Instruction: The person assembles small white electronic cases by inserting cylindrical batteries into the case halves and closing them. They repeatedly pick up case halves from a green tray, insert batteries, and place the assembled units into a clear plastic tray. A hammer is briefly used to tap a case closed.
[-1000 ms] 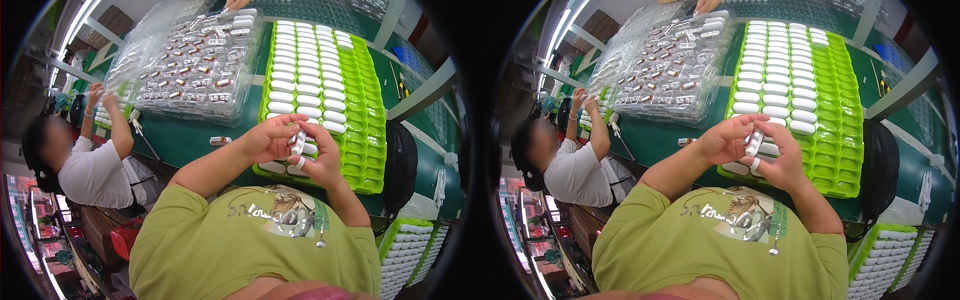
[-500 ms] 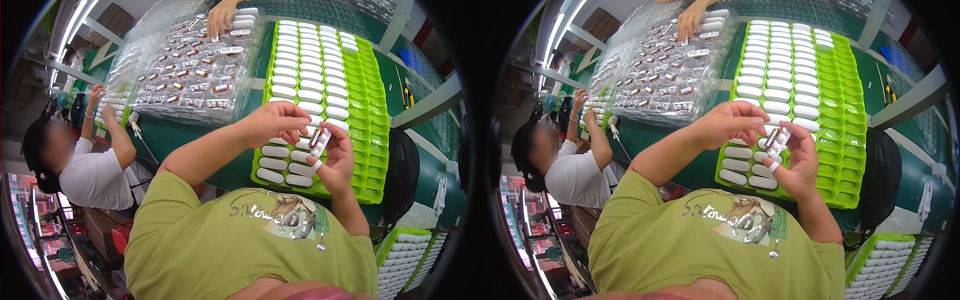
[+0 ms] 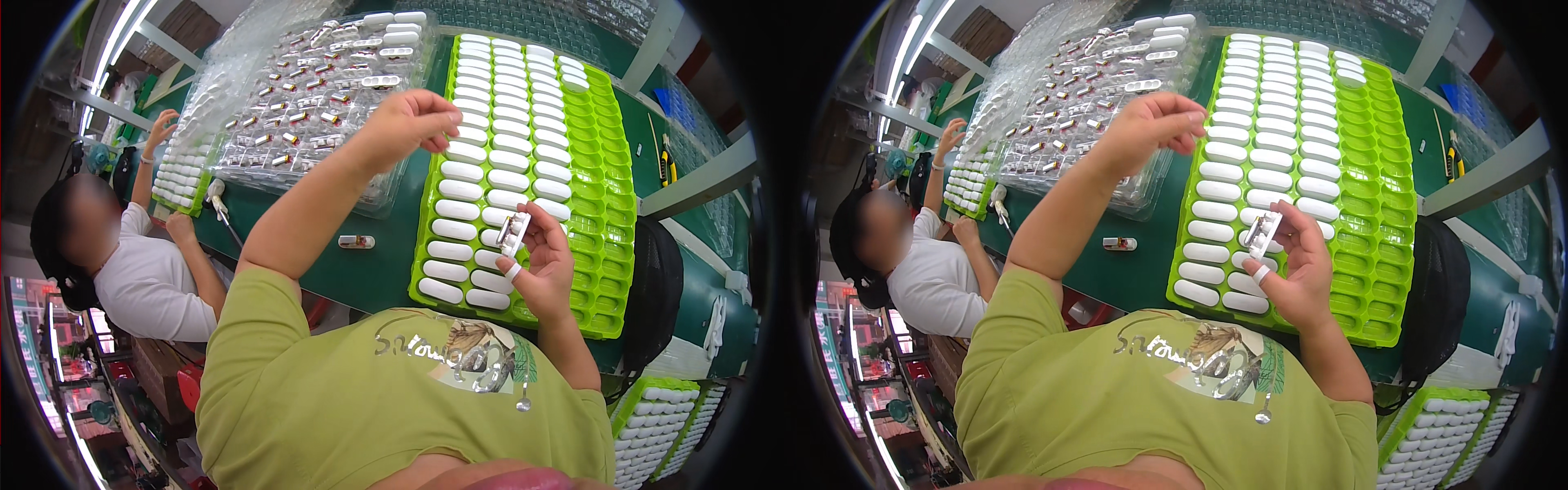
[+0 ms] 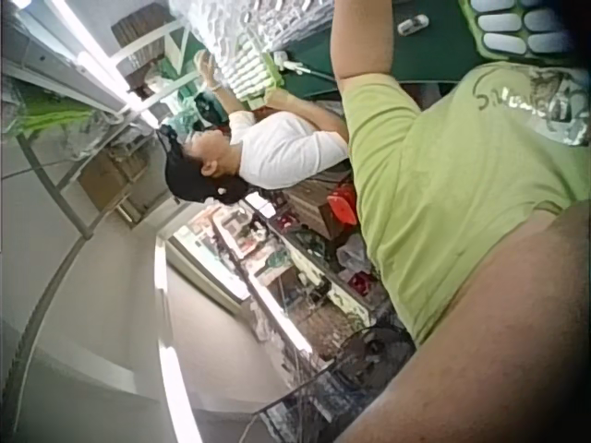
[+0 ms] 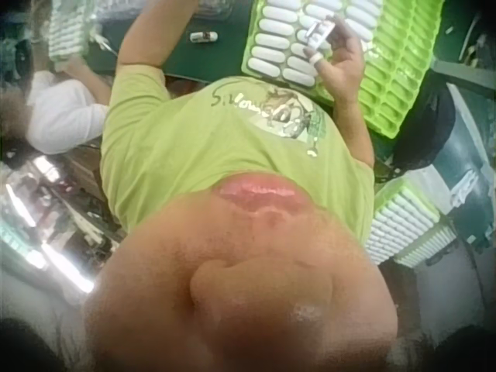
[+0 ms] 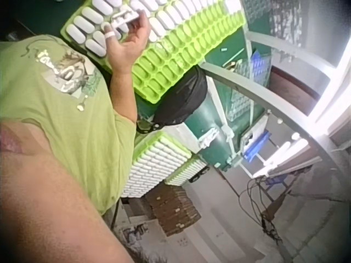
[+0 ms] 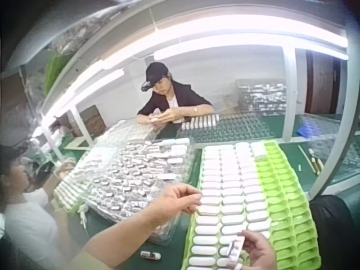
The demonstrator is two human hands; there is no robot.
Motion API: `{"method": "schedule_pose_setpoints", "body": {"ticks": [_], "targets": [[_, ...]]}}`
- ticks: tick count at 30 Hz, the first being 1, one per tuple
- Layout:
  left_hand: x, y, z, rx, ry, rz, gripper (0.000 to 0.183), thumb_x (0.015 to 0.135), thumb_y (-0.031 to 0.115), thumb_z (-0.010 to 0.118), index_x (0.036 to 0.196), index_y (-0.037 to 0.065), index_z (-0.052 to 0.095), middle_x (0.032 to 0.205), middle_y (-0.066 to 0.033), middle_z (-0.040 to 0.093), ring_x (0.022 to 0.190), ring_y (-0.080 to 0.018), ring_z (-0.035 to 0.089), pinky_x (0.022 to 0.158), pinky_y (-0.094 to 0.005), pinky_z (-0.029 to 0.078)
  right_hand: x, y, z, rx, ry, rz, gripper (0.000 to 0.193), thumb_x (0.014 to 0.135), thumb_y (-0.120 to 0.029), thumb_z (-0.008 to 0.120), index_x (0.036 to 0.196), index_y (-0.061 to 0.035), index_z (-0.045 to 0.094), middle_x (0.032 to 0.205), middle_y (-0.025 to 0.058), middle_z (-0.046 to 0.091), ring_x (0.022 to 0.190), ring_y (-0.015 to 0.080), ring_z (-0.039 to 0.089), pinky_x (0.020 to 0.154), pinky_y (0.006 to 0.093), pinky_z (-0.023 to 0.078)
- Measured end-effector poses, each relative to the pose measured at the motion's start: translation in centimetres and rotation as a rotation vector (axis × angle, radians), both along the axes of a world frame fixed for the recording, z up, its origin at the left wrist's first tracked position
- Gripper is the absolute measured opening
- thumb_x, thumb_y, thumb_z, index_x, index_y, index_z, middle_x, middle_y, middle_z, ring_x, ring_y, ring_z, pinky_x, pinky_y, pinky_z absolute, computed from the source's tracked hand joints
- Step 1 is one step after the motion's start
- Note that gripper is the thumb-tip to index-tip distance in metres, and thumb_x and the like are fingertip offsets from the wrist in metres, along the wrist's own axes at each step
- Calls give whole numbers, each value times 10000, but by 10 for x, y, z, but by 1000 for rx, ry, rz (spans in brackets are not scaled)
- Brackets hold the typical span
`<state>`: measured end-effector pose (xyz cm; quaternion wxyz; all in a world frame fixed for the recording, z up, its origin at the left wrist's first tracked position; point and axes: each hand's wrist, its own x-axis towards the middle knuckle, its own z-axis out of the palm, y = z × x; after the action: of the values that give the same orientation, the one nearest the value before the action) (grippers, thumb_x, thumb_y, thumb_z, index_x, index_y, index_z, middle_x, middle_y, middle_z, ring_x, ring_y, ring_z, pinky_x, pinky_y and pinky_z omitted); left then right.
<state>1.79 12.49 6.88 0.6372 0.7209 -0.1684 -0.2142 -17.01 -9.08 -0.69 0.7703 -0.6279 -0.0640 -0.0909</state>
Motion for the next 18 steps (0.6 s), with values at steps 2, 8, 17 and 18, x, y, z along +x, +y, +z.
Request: {"method": "schedule_pose_setpoints", "body": {"ticks": [2, 8, 17, 18], "targets": [[34, 3, 0, 157, -197, 95, 237, 906, 187, 681, 1061, 8, 675, 916, -76, 700, 758, -112, 655, 718, -245, 538, 1, 0, -1, -22, 0, 3, 726, 717, 76, 770, 1368, 33, 452, 1309, 109, 483, 1177, 222, 560, 1008, 371, 483], [165, 20, -11, 895, -746, 401, 323, 832, 271, 685, 1109, 107, 709, 1029, -99, 721, 945, -249, 685, 864, -363, 531, 1, 1, 0, -108, -3, 12, 710, 718, 57, 778, 1356, 35, 467, 1280, 109, 485, 1156, 209, 569, 1005, 369, 487], [226, 6, -7, 1365, -801, 251, 356, 808, 257, 681, 1156, 194, 712, 1139, -123, 696, 1076, -309, 654, 944, -401, 510, 1, -1, -2, -113, -8, -7, 709, 725, 42, 780, 1360, 38, 464, 1242, 102, 491, 1138, 203, 578, 978, 356, 506], [236, 7, -9, 1394, -782, 224, 355, 794, 257, 698, 1142, 187, 716, 1126, -121, 701, 1069, -311, 656, 937, -402, 512, 1, 0, -2, -115, -10, -6, 710, 725, 42, 780, 1360, 39, 463, 1239, 102, 491, 1138, 203, 579, 979, 357, 506]]}}
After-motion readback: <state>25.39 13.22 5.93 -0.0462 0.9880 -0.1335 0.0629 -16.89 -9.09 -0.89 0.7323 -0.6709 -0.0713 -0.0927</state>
